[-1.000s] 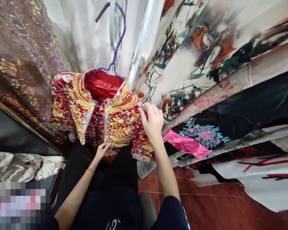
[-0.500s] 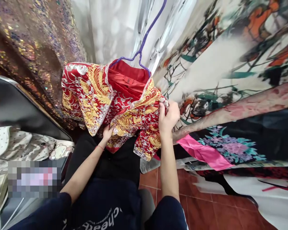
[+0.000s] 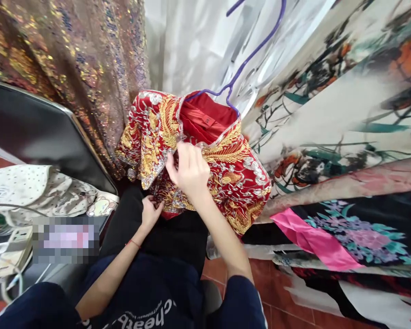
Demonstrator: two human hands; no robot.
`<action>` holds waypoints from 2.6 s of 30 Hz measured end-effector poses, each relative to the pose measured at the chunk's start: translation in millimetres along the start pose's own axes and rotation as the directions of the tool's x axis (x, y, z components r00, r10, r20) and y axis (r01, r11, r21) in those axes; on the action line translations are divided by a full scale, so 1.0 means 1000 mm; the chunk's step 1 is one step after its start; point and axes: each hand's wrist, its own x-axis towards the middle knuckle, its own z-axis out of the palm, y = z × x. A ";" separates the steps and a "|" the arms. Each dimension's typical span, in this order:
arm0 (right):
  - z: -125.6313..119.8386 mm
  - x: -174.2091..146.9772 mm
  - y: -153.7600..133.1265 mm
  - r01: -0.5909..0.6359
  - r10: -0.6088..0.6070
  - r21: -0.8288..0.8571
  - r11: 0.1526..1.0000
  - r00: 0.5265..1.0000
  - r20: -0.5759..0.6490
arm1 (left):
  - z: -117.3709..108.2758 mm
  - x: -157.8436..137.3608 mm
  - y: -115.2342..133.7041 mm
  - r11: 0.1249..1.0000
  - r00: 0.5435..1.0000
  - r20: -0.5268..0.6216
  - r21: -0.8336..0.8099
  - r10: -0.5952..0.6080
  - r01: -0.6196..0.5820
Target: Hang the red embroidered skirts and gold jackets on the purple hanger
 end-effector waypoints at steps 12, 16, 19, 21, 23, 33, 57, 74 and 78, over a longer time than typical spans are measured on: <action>0.018 0.074 -0.012 -0.422 0.325 0.404 0.812 0.901 0.288 | -0.047 0.081 0.023 0.926 0.987 0.068 0.342 0.146 -0.161; 0.007 0.073 -0.019 -0.413 0.362 0.280 0.867 0.907 0.215 | -0.070 0.044 0.019 0.929 0.983 0.095 0.325 0.155 -0.178; 0.002 0.080 -0.017 -0.379 0.333 0.176 0.909 0.912 0.241 | -0.089 0.028 0.029 0.937 0.991 0.045 0.321 0.128 -0.136; -0.003 0.089 -0.011 -0.324 0.275 0.164 0.932 0.925 0.263 | -0.105 0.029 0.046 0.947 0.987 -0.009 0.284 0.158 -0.149; -0.012 0.102 -0.003 -0.254 0.203 0.187 0.949 0.946 0.254 | -0.125 0.032 0.072 0.948 0.953 -0.105 0.180 0.283 -0.262; -0.071 0.137 0.030 -0.191 0.198 0.127 0.973 0.979 -0.047 | -0.076 -0.027 0.163 0.760 0.807 0.454 0.345 0.379 -0.551; -0.058 0.051 0.021 -0.192 0.194 -0.032 0.981 0.972 0.131 | -0.007 0.040 0.132 0.756 0.699 0.682 0.338 0.214 -0.561; -0.123 0.058 0.056 0.274 -0.089 -0.244 0.930 0.813 0.575 | -0.131 0.128 0.368 0.301 0.293 0.338 0.029 0.894 -0.953; -0.121 0.093 0.067 0.138 -0.009 -0.300 0.944 0.919 0.394 | -0.152 0.133 0.368 0.284 0.266 0.326 -0.006 0.907 -0.959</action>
